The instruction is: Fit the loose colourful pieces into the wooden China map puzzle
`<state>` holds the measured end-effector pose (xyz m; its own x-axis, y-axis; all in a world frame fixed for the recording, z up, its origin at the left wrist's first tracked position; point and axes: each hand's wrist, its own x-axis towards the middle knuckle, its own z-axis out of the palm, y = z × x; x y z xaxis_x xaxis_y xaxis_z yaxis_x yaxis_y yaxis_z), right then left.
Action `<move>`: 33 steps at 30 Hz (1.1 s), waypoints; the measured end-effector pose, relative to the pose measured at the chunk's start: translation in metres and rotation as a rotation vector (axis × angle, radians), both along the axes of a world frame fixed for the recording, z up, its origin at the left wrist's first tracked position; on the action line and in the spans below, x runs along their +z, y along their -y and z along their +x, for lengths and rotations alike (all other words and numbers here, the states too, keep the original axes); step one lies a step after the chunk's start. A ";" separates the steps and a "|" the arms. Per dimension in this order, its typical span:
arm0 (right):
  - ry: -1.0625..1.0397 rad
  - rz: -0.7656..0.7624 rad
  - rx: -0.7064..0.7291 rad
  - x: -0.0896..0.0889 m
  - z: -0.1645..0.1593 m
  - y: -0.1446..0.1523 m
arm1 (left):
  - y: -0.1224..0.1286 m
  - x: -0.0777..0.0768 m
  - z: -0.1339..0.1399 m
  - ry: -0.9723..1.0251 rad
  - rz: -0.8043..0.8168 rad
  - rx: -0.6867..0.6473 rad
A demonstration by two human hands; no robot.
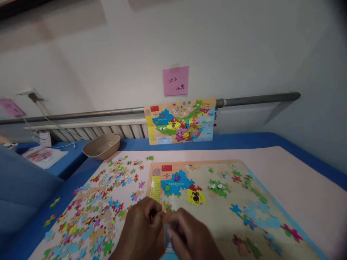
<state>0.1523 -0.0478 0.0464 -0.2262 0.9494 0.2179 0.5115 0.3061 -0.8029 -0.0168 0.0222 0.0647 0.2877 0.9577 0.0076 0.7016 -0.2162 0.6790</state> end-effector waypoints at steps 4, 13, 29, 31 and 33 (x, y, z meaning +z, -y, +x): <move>-0.439 -0.226 -0.188 -0.007 -0.003 -0.024 | 0.019 -0.005 0.002 0.105 0.133 0.043; -0.647 -0.501 -0.191 -0.011 -0.008 -0.026 | 0.016 -0.012 -0.009 0.072 0.278 0.015; -0.029 -0.010 -0.312 0.004 0.055 -0.053 | -0.034 0.003 0.013 -0.305 0.110 -0.254; -0.008 -0.016 -0.305 -0.002 0.054 -0.052 | -0.038 0.003 0.025 -0.318 0.108 -0.264; 0.008 -0.014 -0.303 -0.004 0.055 -0.052 | -0.040 0.001 0.033 -0.341 0.109 -0.264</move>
<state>0.2072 0.0038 0.0423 0.0664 0.9767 0.2039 0.5843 0.1276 -0.8014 0.0165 0.0621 0.0661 0.5258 0.8500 -0.0332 0.7928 -0.4755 0.3812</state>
